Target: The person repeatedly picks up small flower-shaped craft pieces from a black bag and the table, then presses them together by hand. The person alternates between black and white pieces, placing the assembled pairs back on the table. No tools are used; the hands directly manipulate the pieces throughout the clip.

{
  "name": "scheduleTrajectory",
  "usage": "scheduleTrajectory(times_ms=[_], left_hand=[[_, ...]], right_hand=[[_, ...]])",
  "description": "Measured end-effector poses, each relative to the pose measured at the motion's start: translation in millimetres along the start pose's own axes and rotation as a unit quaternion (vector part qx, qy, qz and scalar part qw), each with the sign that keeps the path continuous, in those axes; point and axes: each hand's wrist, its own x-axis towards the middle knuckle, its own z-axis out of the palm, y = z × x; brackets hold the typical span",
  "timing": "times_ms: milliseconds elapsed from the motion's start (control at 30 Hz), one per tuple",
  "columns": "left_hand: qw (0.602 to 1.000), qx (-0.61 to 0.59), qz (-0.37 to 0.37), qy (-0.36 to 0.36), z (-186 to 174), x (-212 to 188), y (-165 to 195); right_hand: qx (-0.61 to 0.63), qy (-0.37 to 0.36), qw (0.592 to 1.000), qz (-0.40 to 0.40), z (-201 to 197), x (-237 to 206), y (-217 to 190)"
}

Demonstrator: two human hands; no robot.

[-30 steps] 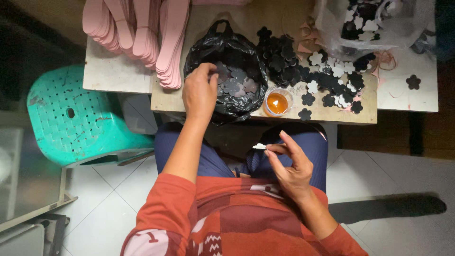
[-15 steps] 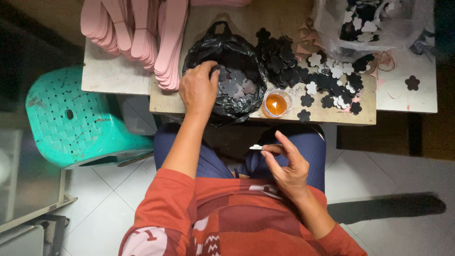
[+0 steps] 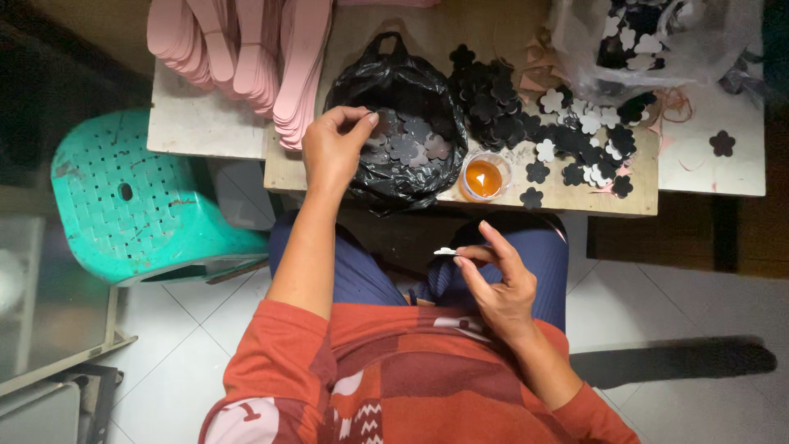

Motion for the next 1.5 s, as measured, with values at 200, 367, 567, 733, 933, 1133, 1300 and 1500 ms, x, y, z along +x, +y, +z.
scheduleTrajectory(times_ms=[200,367,567,733,933,1133,1300,1500], left_hand=[[0.993,-0.113,0.027,-0.004,11,-4,-7],[0.998,-0.002,0.057,0.033,9,-17,1],[0.998,-0.065,-0.013,-0.006,7,-20,10],[0.997,0.056,-0.057,-0.003,6,-27,9],[0.911,-0.362,-0.169,-0.106,11,-62,11],[0.882,-0.401,-0.184,-0.165,11,-103,15],[0.893,-0.334,-0.176,-0.244,15,-138,-11],[0.921,-0.231,-0.189,-0.251,34,-177,-42]], right_hand=[[0.01,0.004,1.0,0.004,1,0,3],[0.01,0.008,1.0,0.003,-1,-2,5],[0.028,0.012,0.999,0.013,-2,-4,9],[0.038,0.01,0.999,0.032,-2,-6,11],[0.093,0.029,0.993,0.069,-6,-6,6],[0.162,0.04,0.979,0.118,-14,-1,-7],[0.219,0.034,0.961,0.165,-23,1,-18],[0.264,0.032,0.937,0.226,-29,1,-23]])
